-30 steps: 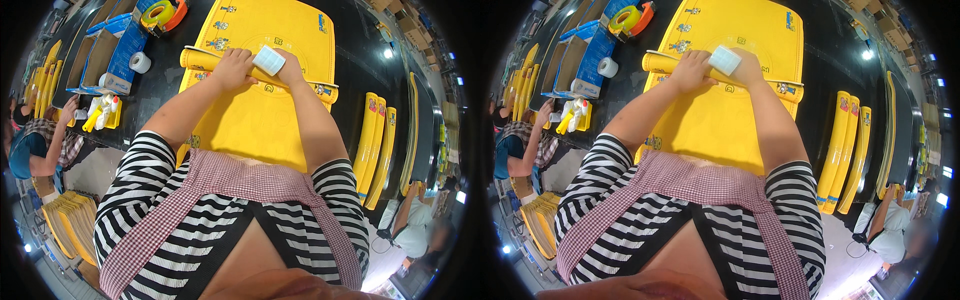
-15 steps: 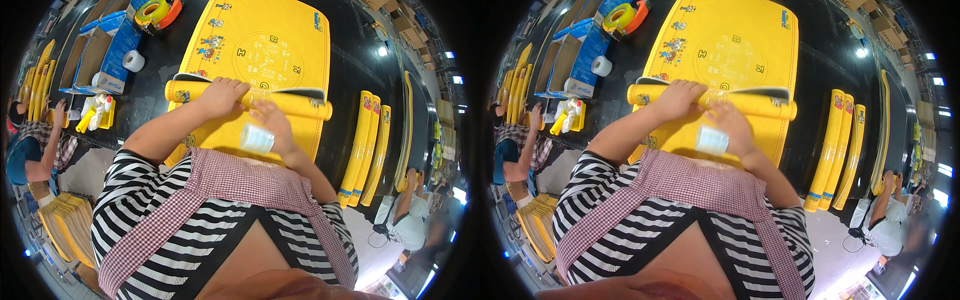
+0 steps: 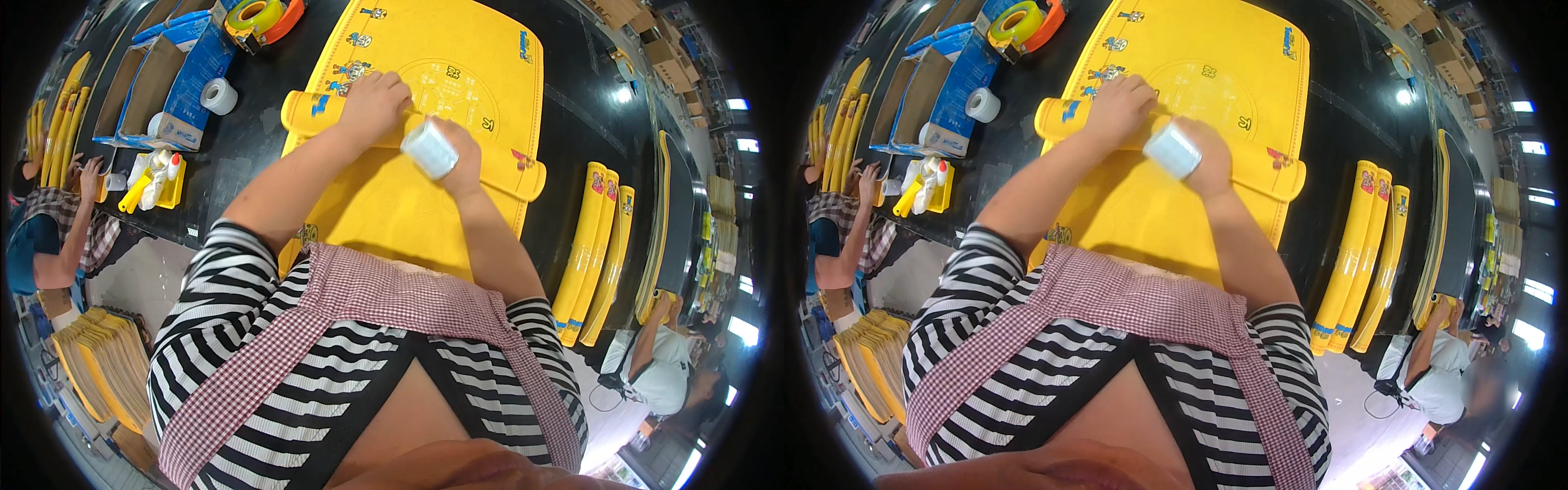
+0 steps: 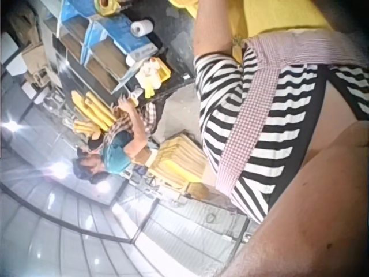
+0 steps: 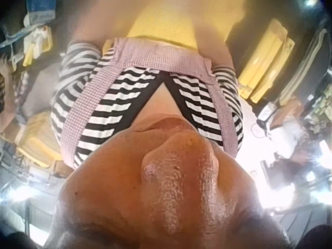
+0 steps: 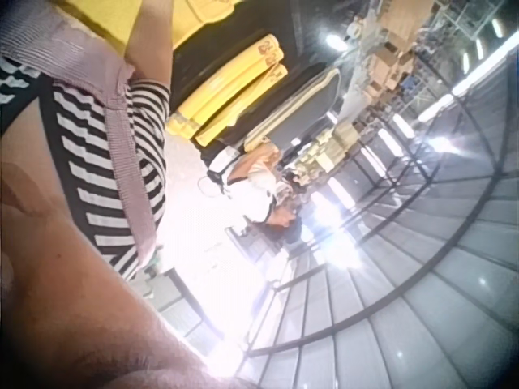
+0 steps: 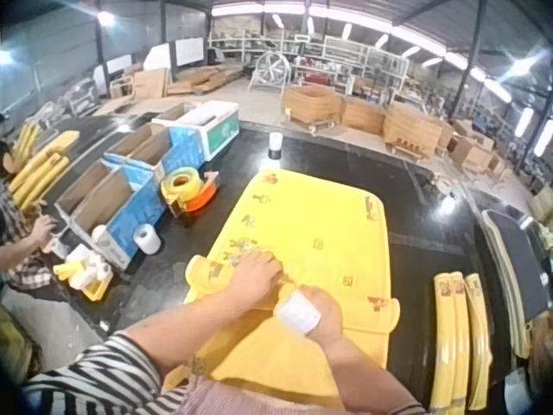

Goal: The person rolls a yellow mat with a black surface on a table, secures it with tape, and stacks it with other rolled mats. They repeat this process for multiple mats, handling them one at a time.

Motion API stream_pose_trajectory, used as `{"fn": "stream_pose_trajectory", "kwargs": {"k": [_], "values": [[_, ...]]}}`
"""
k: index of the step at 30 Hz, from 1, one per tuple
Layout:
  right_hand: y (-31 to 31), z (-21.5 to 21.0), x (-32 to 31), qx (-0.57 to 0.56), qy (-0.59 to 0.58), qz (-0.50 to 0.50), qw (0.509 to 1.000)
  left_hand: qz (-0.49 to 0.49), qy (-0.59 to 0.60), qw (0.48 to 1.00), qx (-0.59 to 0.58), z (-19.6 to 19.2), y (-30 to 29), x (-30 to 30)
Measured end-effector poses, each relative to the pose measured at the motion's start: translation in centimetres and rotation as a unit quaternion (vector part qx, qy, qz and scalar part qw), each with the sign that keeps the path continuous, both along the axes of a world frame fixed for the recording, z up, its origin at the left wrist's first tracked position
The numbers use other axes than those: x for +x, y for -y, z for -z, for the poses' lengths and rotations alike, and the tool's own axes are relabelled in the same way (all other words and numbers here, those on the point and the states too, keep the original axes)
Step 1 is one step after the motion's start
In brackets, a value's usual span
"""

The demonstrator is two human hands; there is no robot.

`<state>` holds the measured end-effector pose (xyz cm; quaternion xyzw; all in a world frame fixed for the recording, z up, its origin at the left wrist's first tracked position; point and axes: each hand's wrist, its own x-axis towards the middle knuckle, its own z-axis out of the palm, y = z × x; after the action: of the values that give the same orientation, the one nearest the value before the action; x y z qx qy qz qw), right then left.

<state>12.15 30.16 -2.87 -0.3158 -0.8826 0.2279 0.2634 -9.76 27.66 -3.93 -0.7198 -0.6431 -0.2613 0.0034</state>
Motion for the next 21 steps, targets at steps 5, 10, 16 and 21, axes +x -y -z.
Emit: {"fn": "stream_pose_trajectory", "kwargs": {"k": [5, 10, 16, 21], "values": [[-11.6, 3.8, -1.5, -0.118, -0.168, 0.034, 0.978, 0.074, 0.002, 0.994, 0.076, 0.6, 2.7, 3.8], [-12.4, 1.8, -1.8, -0.034, -0.078, 0.025, 0.996, 0.035, -0.142, 0.988, -0.055, 0.7, -3.5, 1.4], [-8.7, 4.2, -0.3, 0.145, -0.080, -0.083, 0.983, 0.061, -0.117, 0.984, -0.118, 0.1, -9.2, -0.3], [-2.7, 1.9, 1.8, 0.136, -0.034, -0.091, 0.986, 0.093, -0.108, 0.984, -0.106, -0.6, -4.2, 1.5]]}}
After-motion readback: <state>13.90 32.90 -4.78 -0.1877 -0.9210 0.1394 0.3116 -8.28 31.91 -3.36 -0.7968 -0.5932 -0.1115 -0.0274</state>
